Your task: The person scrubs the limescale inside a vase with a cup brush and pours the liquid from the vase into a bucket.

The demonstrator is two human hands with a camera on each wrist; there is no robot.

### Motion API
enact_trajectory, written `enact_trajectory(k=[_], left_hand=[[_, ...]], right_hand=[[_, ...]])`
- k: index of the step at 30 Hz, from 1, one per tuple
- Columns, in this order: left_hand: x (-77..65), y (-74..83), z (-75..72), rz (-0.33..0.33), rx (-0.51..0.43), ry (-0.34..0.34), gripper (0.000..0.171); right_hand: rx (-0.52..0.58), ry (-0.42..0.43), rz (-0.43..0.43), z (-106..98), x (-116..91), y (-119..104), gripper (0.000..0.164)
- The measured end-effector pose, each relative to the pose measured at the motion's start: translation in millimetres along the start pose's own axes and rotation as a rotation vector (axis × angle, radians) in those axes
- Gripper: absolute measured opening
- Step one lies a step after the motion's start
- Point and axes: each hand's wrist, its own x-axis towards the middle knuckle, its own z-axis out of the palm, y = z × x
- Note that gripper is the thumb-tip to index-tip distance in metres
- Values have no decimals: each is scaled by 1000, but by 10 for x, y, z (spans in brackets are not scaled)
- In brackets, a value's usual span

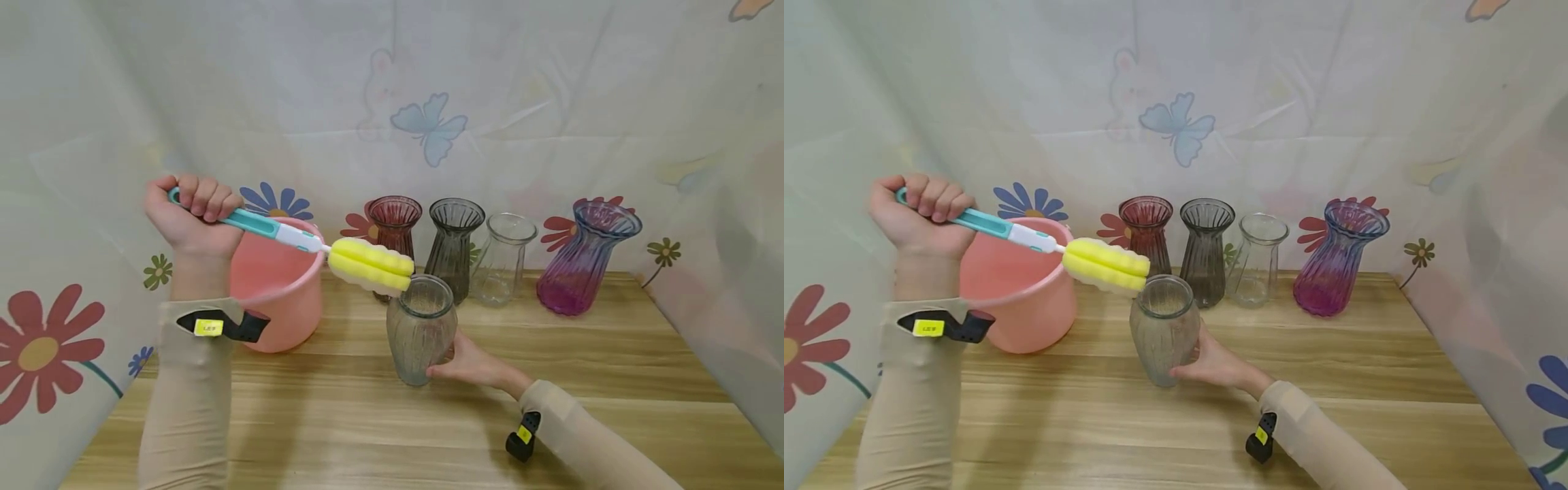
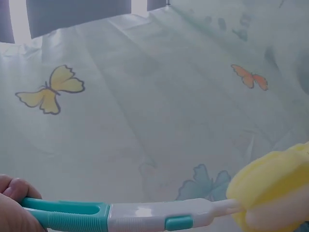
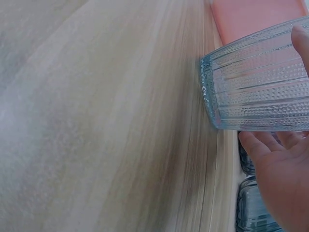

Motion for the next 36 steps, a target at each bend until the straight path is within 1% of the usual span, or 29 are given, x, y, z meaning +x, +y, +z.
enact_trajectory(k=[3,5,7,9,14,16,18,22,26,29,32,36], left_hand=[[10,-145,-29,-5,11,-1,29],[19,-254,-31,-12,27,-3,32],[34,-357,-25,-19,65,-12,35],[52,-452,-9,-27,124,-27,37],[108,-641,84,-33,320,-76,39],[136,-708,144,-46,392,-115,40],[162,-773,204,-74,444,-153,40],[200,-895,302,-146,502,-234,40],[217,-984,356,-206,526,-270,41],[213,-1048,380,-241,555,-298,42],[203,-1130,386,-273,596,-344,43],[177,-1282,341,-303,638,-412,44]], right_hand=[[-13,-1,9,-4,2,-4,80],[-20,-1,11,-4,3,-5,80],[-29,1,11,-3,3,1,80],[-34,1,8,-2,5,10,81],[-43,8,-4,-5,8,37,83],[-50,14,-10,-9,7,45,84],[-55,19,-11,-13,6,48,85],[-66,22,-10,-19,3,50,86],[-69,22,-9,-21,1,53,86],[-72,23,-4,-22,0,51,85],[-80,12,-1,-26,2,48,82],[-85,-6,9,-42,4,47,79]])
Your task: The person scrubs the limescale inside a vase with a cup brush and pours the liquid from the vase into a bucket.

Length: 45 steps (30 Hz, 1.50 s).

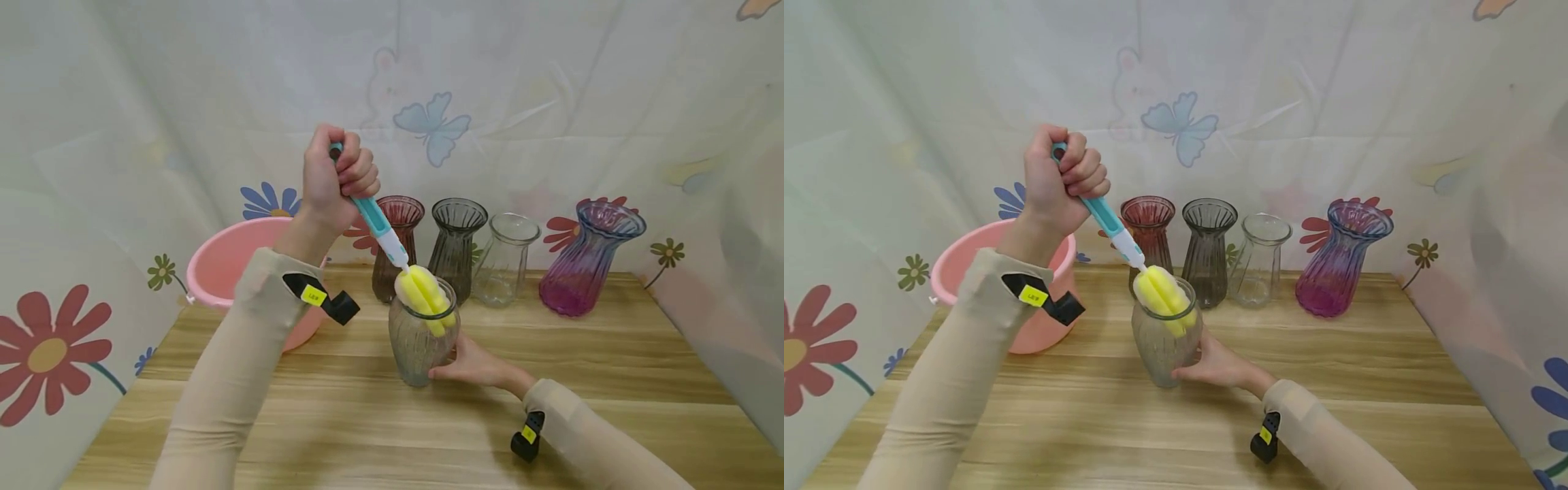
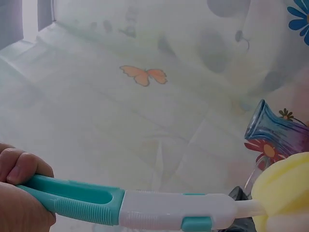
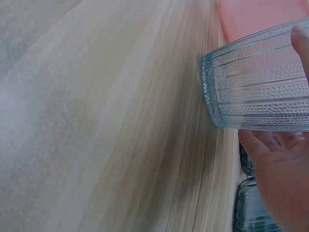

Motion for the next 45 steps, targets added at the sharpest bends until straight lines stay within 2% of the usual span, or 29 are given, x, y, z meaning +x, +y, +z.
enact_trajectory(k=[5,9,13,20,29,36,41,45], left_hand=[[-13,-272,23,-68,58,-60,42],[-48,-425,-11,-96,63,-67,38],[-82,-478,-64,-82,51,-63,37],[-124,-538,-111,-112,33,-74,36],[-172,-641,-98,-130,79,-52,37],[-208,-717,-99,-131,91,-65,37],[-236,-838,-110,-117,157,-80,38],[-284,-1009,-113,-163,259,-97,41]], right_hand=[[1,-11,18,-11,10,-16,76],[-13,-4,26,-6,23,-30,76],[-35,11,38,-1,15,-36,80],[-44,19,44,13,3,-15,80],[-24,9,28,7,8,-19,76],[-30,2,16,11,3,-9,75],[-26,2,9,15,16,-22,73],[-19,-2,14,24,20,-34,70]])
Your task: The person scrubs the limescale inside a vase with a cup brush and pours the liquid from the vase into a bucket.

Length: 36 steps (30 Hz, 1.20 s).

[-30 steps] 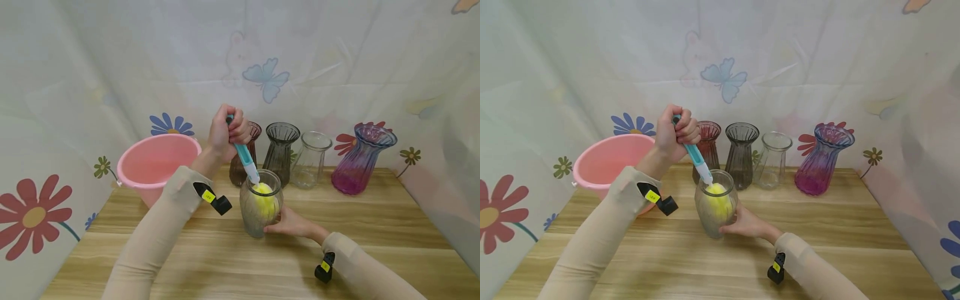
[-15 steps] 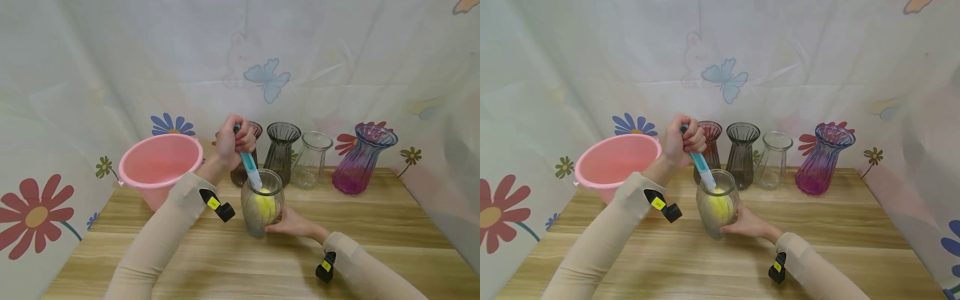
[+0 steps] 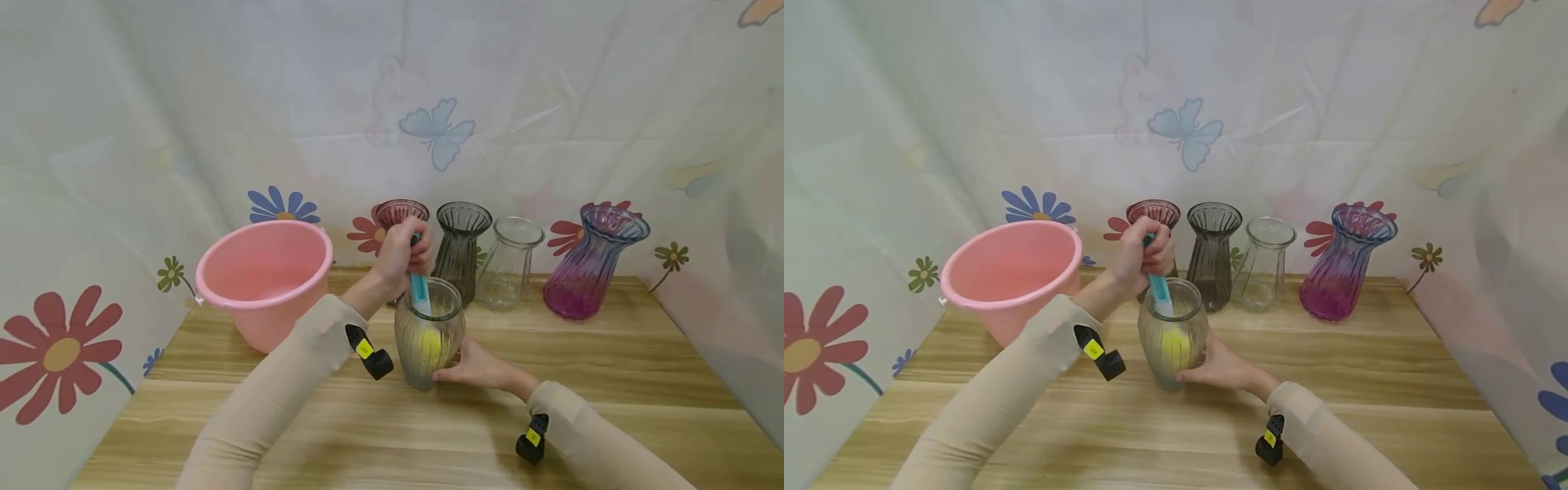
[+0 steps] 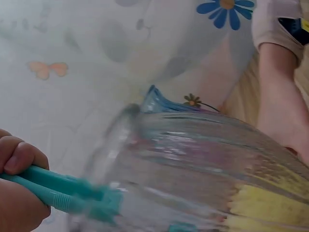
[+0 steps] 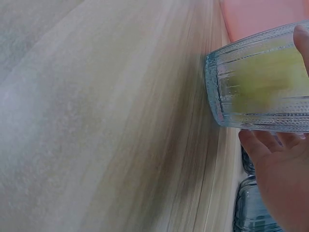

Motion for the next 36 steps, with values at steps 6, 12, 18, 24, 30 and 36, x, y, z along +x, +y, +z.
enact_trajectory(k=[6,12,18,24,30,36], left_hand=[[-8,-158,59,6,94,-63,45],[2,-180,67,31,103,-90,44],[-2,-138,89,27,84,-93,44],[-17,12,144,26,36,-98,43],[-28,218,192,38,-13,-105,41],[17,493,237,66,-57,-130,40]], right_hand=[[17,-33,8,3,-1,-6,68],[62,-92,8,-42,-13,-15,77],[35,-74,22,-59,-17,-7,76],[2,-25,-3,-28,-20,10,70],[7,-7,-18,1,-16,52,68],[27,-13,-13,-5,-15,58,66]])
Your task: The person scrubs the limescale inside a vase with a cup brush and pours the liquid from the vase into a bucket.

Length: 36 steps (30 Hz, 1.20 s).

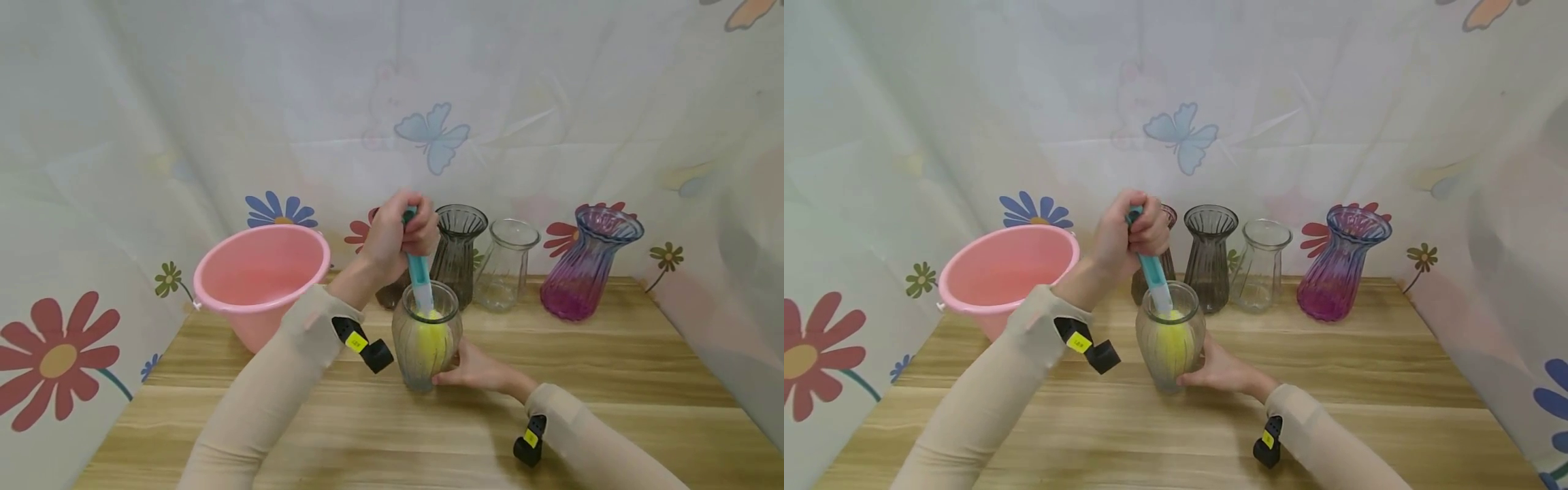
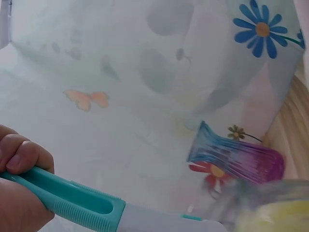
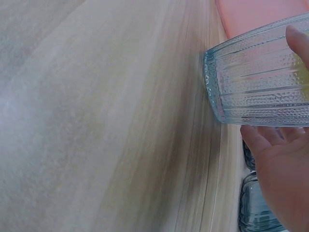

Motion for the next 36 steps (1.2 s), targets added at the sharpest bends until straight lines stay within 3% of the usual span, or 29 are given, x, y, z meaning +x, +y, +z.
enact_trajectory(k=[5,15,25,36], left_hand=[[67,151,60,39,-27,-21,39],[66,105,63,15,-26,-17,40],[45,-6,41,21,-13,-37,39],[-34,-229,-54,-5,-31,26,38]], right_hand=[[-36,-1,8,-13,-5,-12,54],[-50,-17,-10,-16,2,-7,46],[-51,-22,-8,-14,-10,-22,50],[-72,10,-16,-8,-12,-20,58]])
